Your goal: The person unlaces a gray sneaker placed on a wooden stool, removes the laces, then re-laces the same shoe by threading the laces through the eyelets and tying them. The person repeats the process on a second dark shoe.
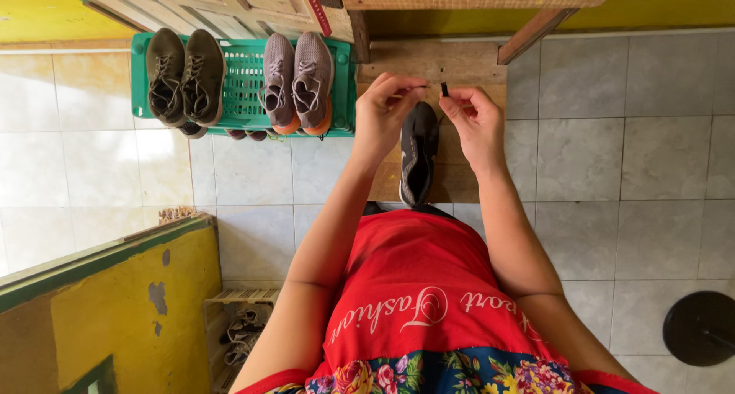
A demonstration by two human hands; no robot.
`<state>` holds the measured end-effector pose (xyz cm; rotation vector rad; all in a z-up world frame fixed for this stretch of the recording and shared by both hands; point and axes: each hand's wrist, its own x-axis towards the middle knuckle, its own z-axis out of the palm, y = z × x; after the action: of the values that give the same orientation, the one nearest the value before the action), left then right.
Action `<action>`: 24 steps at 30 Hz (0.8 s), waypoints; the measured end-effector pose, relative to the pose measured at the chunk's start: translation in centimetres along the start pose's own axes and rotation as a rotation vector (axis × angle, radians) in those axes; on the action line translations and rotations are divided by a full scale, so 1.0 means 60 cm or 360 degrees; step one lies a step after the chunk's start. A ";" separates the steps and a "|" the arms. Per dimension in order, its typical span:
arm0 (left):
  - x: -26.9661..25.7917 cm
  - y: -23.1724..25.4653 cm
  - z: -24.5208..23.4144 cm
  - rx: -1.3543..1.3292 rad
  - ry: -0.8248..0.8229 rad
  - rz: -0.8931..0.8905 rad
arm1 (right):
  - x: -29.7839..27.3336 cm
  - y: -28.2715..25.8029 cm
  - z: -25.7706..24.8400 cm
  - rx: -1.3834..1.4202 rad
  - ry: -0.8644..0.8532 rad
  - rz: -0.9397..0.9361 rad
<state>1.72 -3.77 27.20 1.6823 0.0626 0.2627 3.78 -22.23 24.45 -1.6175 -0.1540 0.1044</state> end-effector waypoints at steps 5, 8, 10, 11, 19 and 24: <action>0.009 -0.003 0.015 -0.0200 -0.0156 -0.0055 | 0.003 -0.001 0.005 0.0014 -0.0141 -0.0032; 0.008 -0.014 0.019 -0.0065 -0.0195 0.0041 | 0.005 -0.009 0.009 -0.0076 -0.0133 -0.0161; 0.004 -0.041 0.019 -0.0050 -0.0189 0.0060 | 0.007 -0.018 0.006 -0.0266 -0.0101 -0.0217; 0.001 -0.063 0.017 -0.0123 -0.0168 0.0042 | 0.009 -0.023 0.004 -0.0307 -0.0103 -0.0274; -0.079 -0.378 0.061 0.0726 -0.0151 -0.0135 | 0.014 -0.041 -0.019 -0.0430 -0.0113 -0.0333; -0.103 -0.478 0.098 0.1040 -0.0249 -0.0277 | 0.010 -0.037 -0.022 -0.0319 -0.0134 -0.0190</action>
<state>0.18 -6.93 -2.53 2.3248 0.1930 -0.0327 4.49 -23.33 26.75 -1.8000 -0.3341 0.0669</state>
